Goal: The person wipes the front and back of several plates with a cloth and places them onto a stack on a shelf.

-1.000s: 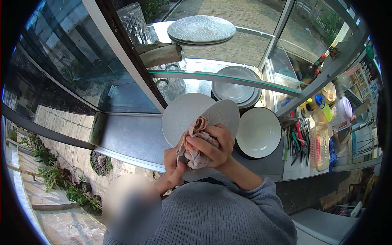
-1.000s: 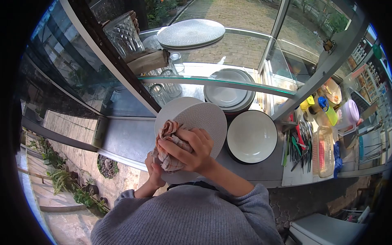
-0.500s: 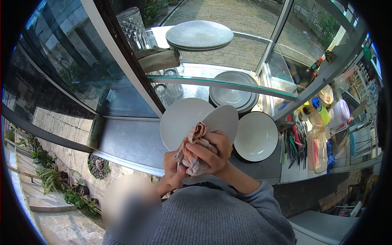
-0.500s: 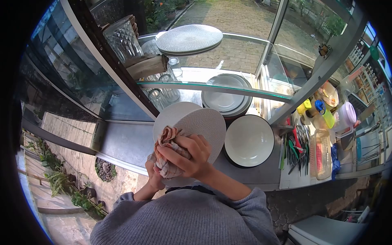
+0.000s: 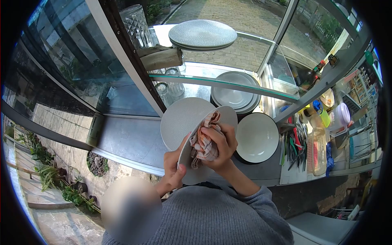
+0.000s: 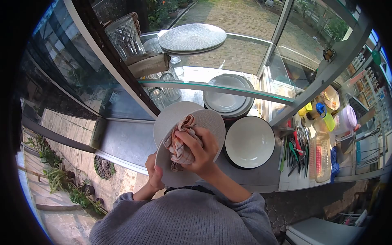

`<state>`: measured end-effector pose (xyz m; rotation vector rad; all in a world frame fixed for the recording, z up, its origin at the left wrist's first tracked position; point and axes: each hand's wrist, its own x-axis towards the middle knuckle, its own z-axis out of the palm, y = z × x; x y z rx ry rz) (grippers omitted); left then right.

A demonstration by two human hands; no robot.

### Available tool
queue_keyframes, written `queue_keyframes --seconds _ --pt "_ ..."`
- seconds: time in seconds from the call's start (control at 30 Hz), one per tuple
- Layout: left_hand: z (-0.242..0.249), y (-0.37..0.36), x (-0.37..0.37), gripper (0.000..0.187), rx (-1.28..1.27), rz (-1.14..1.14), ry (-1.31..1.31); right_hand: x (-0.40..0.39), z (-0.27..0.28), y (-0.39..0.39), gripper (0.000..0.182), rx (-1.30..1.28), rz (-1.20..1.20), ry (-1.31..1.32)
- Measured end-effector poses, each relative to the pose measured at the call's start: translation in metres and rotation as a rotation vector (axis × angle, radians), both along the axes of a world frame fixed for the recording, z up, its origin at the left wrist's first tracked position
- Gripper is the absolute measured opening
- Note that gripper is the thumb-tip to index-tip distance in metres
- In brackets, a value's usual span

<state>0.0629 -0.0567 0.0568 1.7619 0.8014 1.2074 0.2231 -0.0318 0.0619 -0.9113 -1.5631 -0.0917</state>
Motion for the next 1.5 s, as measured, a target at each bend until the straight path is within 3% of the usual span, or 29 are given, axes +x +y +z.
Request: queue_keyframes --seconds 0.77,1.07,1.2,1.27,1.4,1.5 --pt "0.002 0.007 0.001 0.081 -0.028 0.050 -0.066 -0.003 -0.006 -0.002 0.046 0.013 0.038 -0.105" --pt "-0.004 0.003 0.002 0.081 -0.014 -0.027 -0.036 0.021 0.011 0.026 0.036 -0.004 -0.115 0.070" --pt "-0.001 0.005 0.004 0.081 0.017 -0.023 -0.019 0.009 0.011 0.016 0.038 0.030 -0.094 0.075" --pt "-0.002 0.008 0.005 0.081 0.019 -0.028 -0.042 -0.003 0.016 0.003 0.050 0.009 0.016 0.053" --pt "0.003 0.005 0.003 0.082 -0.023 -0.010 -0.042 -0.010 0.004 0.001 0.049 0.140 0.011 -0.053" --pt "0.005 0.004 0.003 0.081 -0.027 -0.003 -0.023 0.002 0.008 0.013 0.048 0.095 -0.055 -0.021"
